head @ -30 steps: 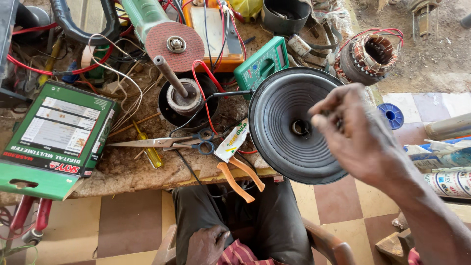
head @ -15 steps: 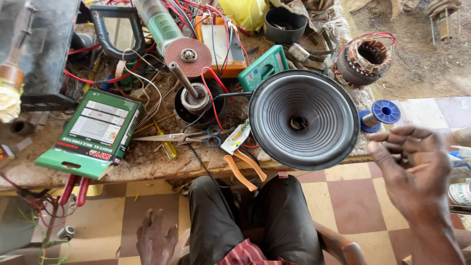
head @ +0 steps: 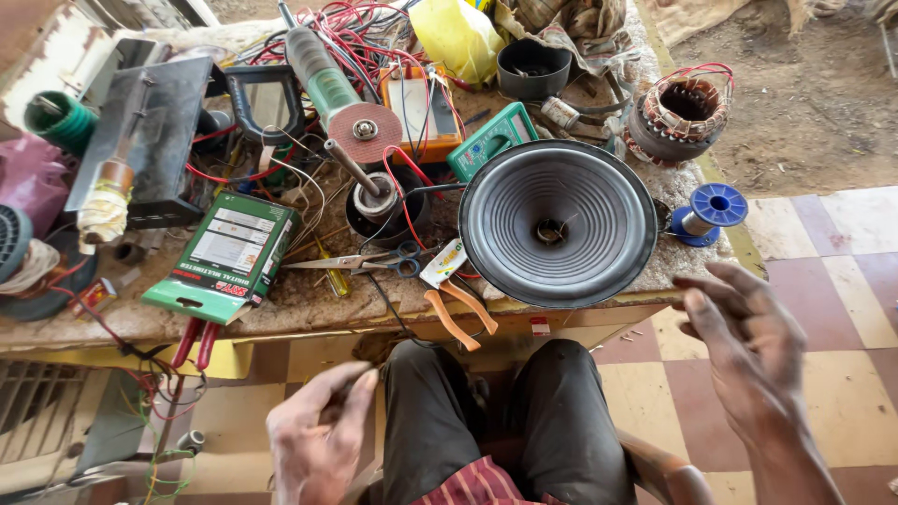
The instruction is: The person holds a speaker cone on their lap and uses a small pair of scissors to trim or adjust a wire at the center of the cone. The person repeatedly manipulates the wire and the cone while seated.
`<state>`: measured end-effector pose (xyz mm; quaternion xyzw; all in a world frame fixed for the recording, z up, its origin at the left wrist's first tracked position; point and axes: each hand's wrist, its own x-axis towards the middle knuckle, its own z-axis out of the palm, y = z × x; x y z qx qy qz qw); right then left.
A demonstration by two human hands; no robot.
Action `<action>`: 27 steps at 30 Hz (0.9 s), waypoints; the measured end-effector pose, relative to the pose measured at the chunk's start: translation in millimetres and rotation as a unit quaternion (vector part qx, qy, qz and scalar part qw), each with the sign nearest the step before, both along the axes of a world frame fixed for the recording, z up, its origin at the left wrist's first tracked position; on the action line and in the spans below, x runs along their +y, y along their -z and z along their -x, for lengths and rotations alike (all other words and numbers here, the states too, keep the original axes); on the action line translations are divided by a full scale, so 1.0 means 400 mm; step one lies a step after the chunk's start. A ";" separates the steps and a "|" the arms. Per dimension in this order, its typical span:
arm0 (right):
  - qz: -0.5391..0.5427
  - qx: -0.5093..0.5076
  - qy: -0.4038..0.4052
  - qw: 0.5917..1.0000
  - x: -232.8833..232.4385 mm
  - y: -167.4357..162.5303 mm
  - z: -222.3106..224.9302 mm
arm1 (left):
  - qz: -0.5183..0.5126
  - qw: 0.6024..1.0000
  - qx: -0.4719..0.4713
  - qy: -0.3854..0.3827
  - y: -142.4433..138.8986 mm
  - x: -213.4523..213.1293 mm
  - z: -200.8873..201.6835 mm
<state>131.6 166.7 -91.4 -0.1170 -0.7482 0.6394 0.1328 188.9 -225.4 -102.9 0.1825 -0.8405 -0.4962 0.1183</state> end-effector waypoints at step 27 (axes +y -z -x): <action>0.254 0.110 -0.160 0.947 -0.010 -0.101 -0.054 | -0.229 0.939 0.103 0.233 -0.229 0.385 0.287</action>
